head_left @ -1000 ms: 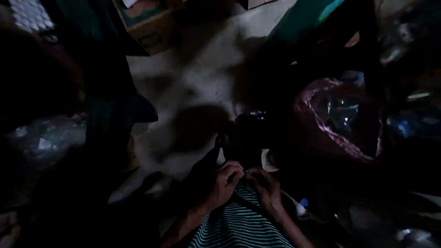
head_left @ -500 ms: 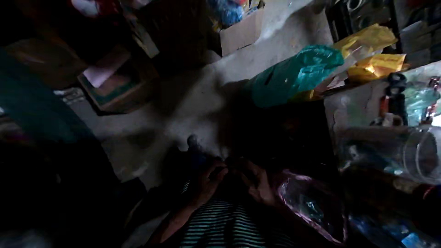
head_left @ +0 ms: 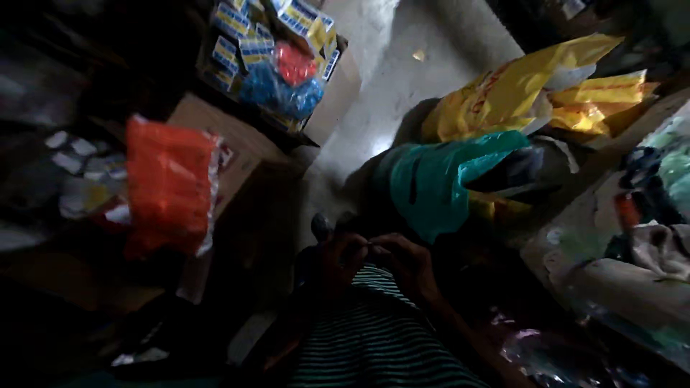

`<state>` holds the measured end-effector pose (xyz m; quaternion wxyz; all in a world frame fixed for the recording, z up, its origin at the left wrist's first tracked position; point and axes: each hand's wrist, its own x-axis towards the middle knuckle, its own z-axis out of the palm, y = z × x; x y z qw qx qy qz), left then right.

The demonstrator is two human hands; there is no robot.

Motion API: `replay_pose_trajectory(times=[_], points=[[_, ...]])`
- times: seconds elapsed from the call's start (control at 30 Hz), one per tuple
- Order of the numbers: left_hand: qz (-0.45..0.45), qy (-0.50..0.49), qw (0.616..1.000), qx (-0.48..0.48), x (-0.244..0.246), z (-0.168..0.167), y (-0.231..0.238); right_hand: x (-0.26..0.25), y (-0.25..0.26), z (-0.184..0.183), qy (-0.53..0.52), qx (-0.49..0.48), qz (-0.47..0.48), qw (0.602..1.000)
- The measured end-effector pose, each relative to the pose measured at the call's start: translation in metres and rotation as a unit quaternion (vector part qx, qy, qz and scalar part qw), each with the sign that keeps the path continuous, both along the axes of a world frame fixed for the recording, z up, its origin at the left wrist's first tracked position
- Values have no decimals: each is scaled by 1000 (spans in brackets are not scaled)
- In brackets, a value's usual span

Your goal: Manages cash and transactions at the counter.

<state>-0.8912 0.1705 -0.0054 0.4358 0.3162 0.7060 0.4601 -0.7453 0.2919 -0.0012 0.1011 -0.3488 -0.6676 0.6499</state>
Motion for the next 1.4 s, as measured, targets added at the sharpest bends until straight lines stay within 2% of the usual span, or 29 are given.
replay_pose_trajectory(times=[0.07, 0.17, 0.3, 0.43, 0.57, 0.7, 0.8, 0.87, 1.0, 1.1, 1.2, 1.3, 1.37, 1.4], points=[[-27, -43, 999, 9, -26, -7, 43, -17, 32, -4, -16, 16, -33, 999], [-66, -24, 997, 27, -69, -12, 125, -40, 93, -14, -47, -26, -104, 993], [-69, -13, 997, 31, -134, -7, 248, -78, 211, -27, -91, -32, -153, 984], [2, -12, 998, 63, -190, 10, 359, -116, 331, 6, -89, -23, -181, 979], [57, 23, 991, 118, -246, 44, 462, -153, 431, 43, -76, 7, -207, 975], [53, 50, 985, 155, -309, 66, 578, -192, 520, 52, -63, 37, -237, 969], [13, 103, 971, 214, -356, 78, 676, -222, 567, 49, -63, 42, -281, 957], [-20, 159, 943, 293, -379, 106, 752, -235, 602, 53, -55, 57, -308, 948], [-49, 320, 858, 398, -418, 194, 894, -250, 654, 51, -31, 73, -335, 939], [-106, 409, 838, 346, -445, 228, 991, -259, 694, 50, -48, 43, -349, 935], [-172, 443, 841, 258, -467, 226, 1070, -271, 740, 45, -58, 25, -346, 936], [-203, 404, 879, 151, -469, 226, 1114, -277, 794, 39, -55, 22, -323, 944], [-220, 407, 882, 94, -469, 231, 1136, -281, 830, 41, -50, 24, -308, 950], [-223, 431, 871, 72, -469, 234, 1146, -283, 851, 42, -48, 32, -299, 953]])
